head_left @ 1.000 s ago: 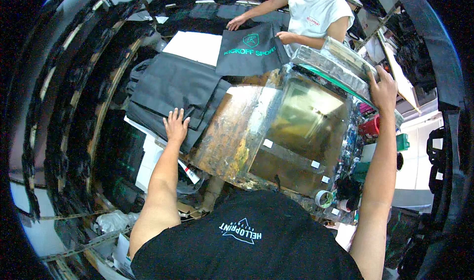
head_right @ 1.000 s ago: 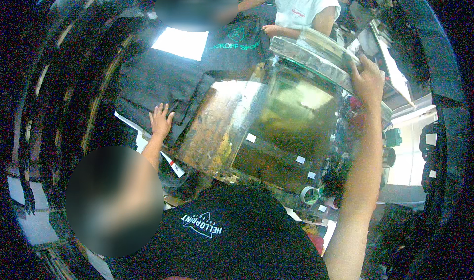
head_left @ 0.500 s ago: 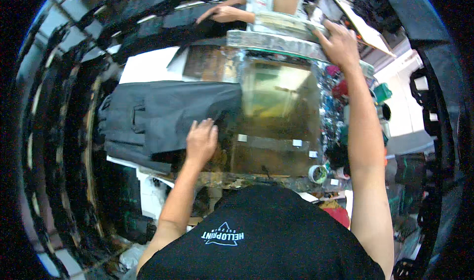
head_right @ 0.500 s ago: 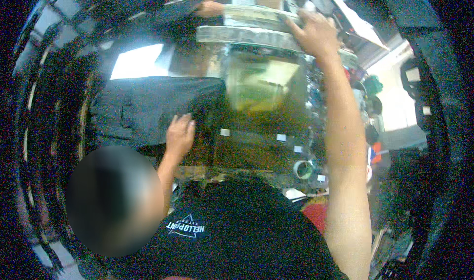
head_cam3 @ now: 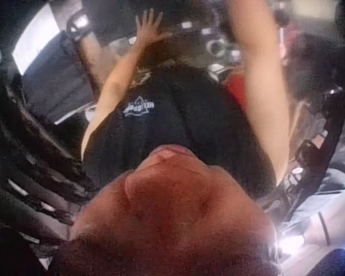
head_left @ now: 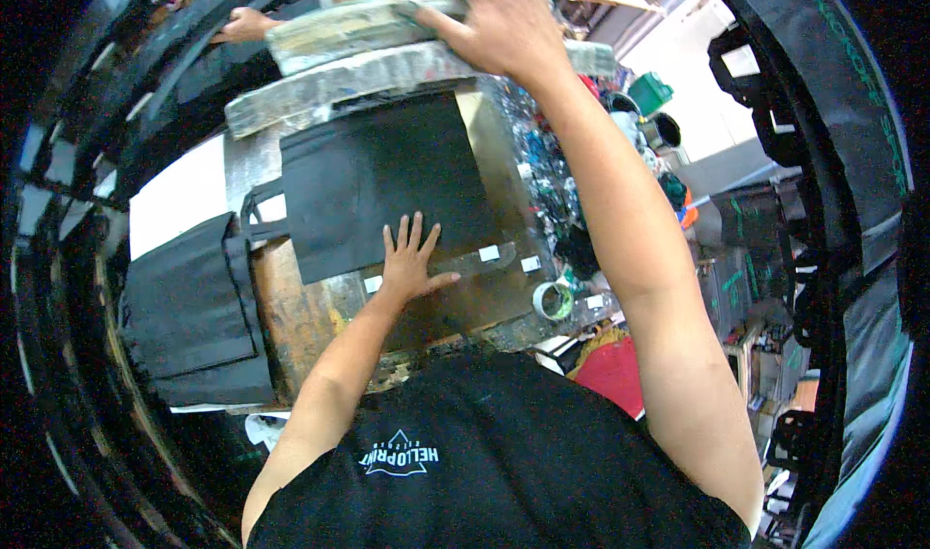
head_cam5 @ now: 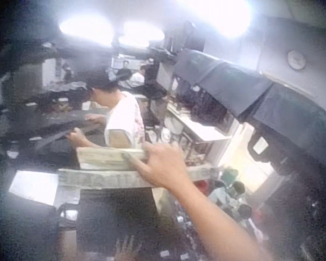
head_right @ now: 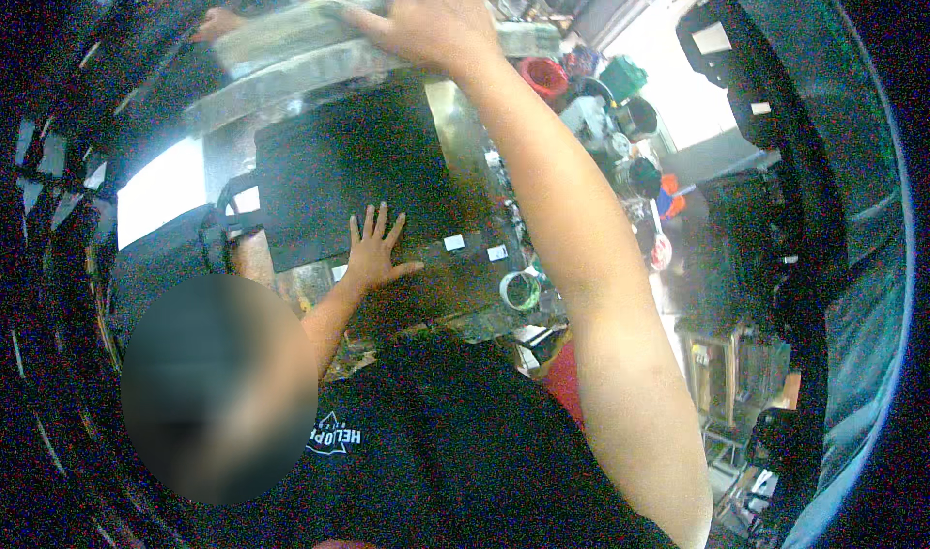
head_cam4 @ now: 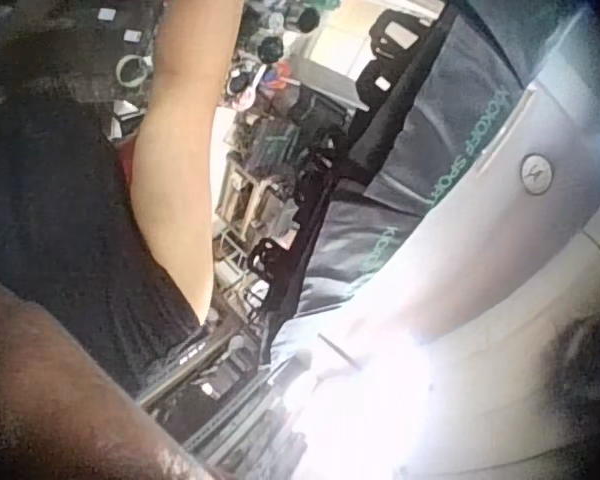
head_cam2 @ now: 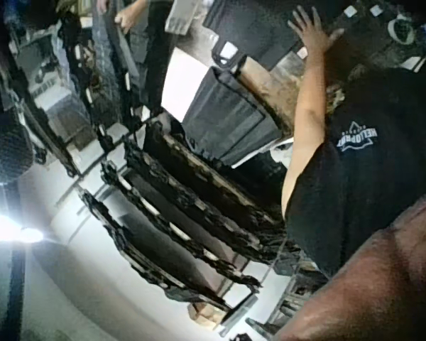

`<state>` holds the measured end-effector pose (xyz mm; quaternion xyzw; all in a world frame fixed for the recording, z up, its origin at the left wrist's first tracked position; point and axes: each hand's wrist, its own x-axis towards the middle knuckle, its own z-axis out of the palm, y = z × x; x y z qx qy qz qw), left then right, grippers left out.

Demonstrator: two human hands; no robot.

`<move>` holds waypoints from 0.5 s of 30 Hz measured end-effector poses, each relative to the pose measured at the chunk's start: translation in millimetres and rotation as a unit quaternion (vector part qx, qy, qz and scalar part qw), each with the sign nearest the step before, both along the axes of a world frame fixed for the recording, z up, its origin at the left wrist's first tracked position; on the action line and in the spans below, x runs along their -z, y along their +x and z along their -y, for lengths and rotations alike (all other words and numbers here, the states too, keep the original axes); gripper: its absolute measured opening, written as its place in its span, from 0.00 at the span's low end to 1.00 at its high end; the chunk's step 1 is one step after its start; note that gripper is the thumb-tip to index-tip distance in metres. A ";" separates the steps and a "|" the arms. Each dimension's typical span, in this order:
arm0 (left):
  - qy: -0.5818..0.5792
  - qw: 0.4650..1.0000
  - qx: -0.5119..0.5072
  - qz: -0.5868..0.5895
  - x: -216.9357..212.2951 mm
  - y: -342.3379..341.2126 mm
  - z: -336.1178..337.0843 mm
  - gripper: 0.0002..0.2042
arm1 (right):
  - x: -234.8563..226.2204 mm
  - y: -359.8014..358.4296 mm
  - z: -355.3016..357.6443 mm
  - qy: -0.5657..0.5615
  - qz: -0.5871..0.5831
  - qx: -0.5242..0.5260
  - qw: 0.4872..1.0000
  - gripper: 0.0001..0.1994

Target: The person performs screen printing on black tote bags by positioning each bag on a flat surface, lowering a screen frame, and using a squeegee to apply green ink through the mesh. They lift the frame after each application and pass the printed bags to another person who removes them from the workspace.

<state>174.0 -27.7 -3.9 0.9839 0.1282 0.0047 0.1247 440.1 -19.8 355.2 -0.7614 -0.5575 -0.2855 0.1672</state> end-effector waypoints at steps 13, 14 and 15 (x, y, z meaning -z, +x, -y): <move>-0.073 0.996 -0.002 0.056 -2.7 45.9 76.7 0.57 | -28.5 -7.3 -1.0 0.010 -0.125 -0.037 0.991 0.35; -0.071 0.996 -0.002 0.057 -1.7 45.4 77.2 0.57 | -28.5 -10.3 -1.7 0.015 -0.089 -0.028 0.995 0.34; -0.069 0.996 -0.003 0.057 -0.7 44.2 77.9 0.57 | -28.8 -13.0 -2.3 0.010 -0.095 -0.021 0.995 0.34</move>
